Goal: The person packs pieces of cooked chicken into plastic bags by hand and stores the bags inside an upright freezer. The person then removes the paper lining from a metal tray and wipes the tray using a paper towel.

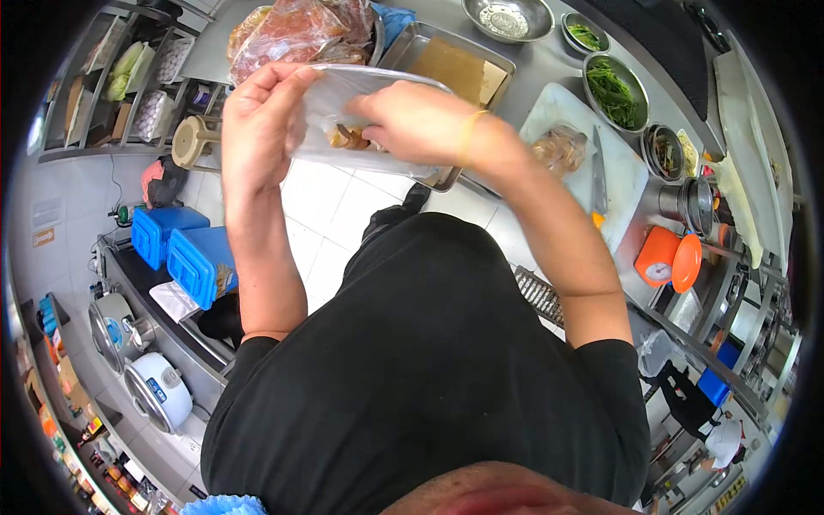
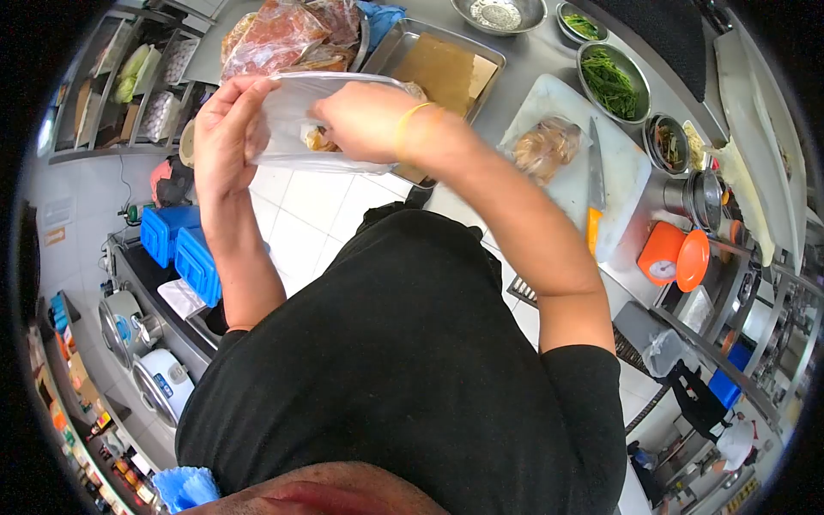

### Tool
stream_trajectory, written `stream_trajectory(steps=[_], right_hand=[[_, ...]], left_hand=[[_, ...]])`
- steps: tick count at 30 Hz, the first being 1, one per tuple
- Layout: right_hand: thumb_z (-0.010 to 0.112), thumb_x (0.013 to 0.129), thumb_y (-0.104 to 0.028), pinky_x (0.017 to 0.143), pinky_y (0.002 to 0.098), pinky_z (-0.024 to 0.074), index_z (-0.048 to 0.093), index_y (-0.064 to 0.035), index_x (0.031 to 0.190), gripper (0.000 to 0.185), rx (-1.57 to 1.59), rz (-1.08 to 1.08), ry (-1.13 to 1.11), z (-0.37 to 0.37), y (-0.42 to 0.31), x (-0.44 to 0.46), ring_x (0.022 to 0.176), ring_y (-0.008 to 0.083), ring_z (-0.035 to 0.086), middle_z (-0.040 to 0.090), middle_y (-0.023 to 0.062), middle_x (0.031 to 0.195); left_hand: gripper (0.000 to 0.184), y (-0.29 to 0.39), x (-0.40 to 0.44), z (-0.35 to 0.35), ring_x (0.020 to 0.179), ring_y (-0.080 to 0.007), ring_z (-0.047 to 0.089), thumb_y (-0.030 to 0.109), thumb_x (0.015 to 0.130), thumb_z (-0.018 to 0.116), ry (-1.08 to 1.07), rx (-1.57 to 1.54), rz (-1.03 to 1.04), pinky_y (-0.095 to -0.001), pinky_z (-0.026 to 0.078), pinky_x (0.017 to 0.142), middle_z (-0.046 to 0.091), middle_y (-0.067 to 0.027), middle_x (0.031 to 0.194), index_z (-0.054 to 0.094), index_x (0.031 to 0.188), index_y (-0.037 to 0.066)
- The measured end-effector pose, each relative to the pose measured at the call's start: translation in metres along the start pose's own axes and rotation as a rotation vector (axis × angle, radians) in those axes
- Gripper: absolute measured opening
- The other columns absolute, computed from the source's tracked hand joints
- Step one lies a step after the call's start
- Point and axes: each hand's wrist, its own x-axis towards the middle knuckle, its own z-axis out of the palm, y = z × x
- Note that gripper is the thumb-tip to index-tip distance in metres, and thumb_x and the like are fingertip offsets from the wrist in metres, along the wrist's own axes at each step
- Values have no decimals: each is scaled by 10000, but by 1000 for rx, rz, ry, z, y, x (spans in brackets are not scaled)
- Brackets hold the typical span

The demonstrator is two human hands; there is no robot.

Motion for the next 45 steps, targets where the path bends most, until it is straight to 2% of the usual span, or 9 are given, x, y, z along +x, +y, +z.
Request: stream_trajectory(steps=[4, 8, 10, 21, 27, 32, 36, 42, 45], right_hand=[[545, 991, -170, 658, 275, 574, 635, -17, 1224, 293, 1021, -88, 156, -62, 17, -47, 807, 137, 683, 715, 88, 950], [541, 990, -179, 857, 339, 563, 593, -42, 1299, 342, 902, 195, 363, -22, 146, -4, 995, 211, 672, 669, 162, 1162], [609, 937, -200, 1019, 419, 475, 533, -110, 1388, 466, 36, 203, 98, 112, 252, 63, 1218, 302, 567, 552, 178, 1364], [648, 856, -132, 961, 534, 486, 488, -212, 1410, 582, -324, 292, -79, 189, 206, 95, 1232, 367, 510, 465, 169, 1396], [540, 869, -13, 877, 468, 556, 453, -89, 1353, 497, 1235, 591, 347, 124, 204, 52, 1023, 322, 644, 606, 158, 1143], [613, 863, -65, 809, 394, 541, 560, -59, 1144, 286, 1821, -164, 774, 9, 42, 16, 944, 229, 647, 641, 130, 1029], [641, 872, -58, 907, 418, 548, 384, -47, 1349, 542, 1327, -499, 764, 12, -16, 9, 1066, 256, 630, 576, 140, 1211], [711, 826, -134, 1015, 360, 450, 476, -19, 1344, 581, 350, -283, 634, 51, -3, 27, 1182, 244, 560, 564, 146, 1289], [717, 799, -131, 909, 344, 516, 572, -30, 1274, 506, 480, -319, 545, 38, -5, 20, 1087, 271, 626, 612, 153, 1209]], left_hand=[[150, 9, -22, -23, 406, 3, 294, 131, 962, 627, 109, 75, -33, -189, 209, 375, 422, 89, 562, 653, 1021, -4], [133, 11, -45, -55, 416, 15, 305, 132, 956, 641, 187, 69, -81, -178, 208, 371, 464, 87, 581, 662, 998, 8], [127, 6, -52, -69, 419, 15, 315, 123, 952, 646, 262, 97, -81, -181, 204, 381, 466, 93, 578, 668, 972, 0], [134, 0, -57, -96, 426, 15, 309, 137, 937, 663, 368, 136, -125, -186, 217, 384, 446, 96, 567, 653, 963, 6], [153, -6, -37, -82, 428, 4, 310, 146, 937, 666, 255, -17, -57, -187, 228, 386, 431, 90, 572, 636, 967, -2], [108, -26, -6, -59, 398, -12, 315, 137, 962, 622, 164, -109, -37, -184, 240, 377, 425, 80, 574, 623, 977, 30], [103, -26, 6, -33, 397, -20, 331, 131, 967, 609, 103, -144, -33, -179, 256, 373, 456, 58, 591, 603, 967, 28], [98, -17, 4, -33, 401, -18, 329, 119, 959, 620, 117, -201, 1, -183, 257, 374, 444, 64, 583, 600, 966, 23], [107, -18, -5, -36, 397, -13, 305, 120, 954, 636, 148, -172, 22, -186, 242, 372, 423, 72, 575, 603, 976, 20]])
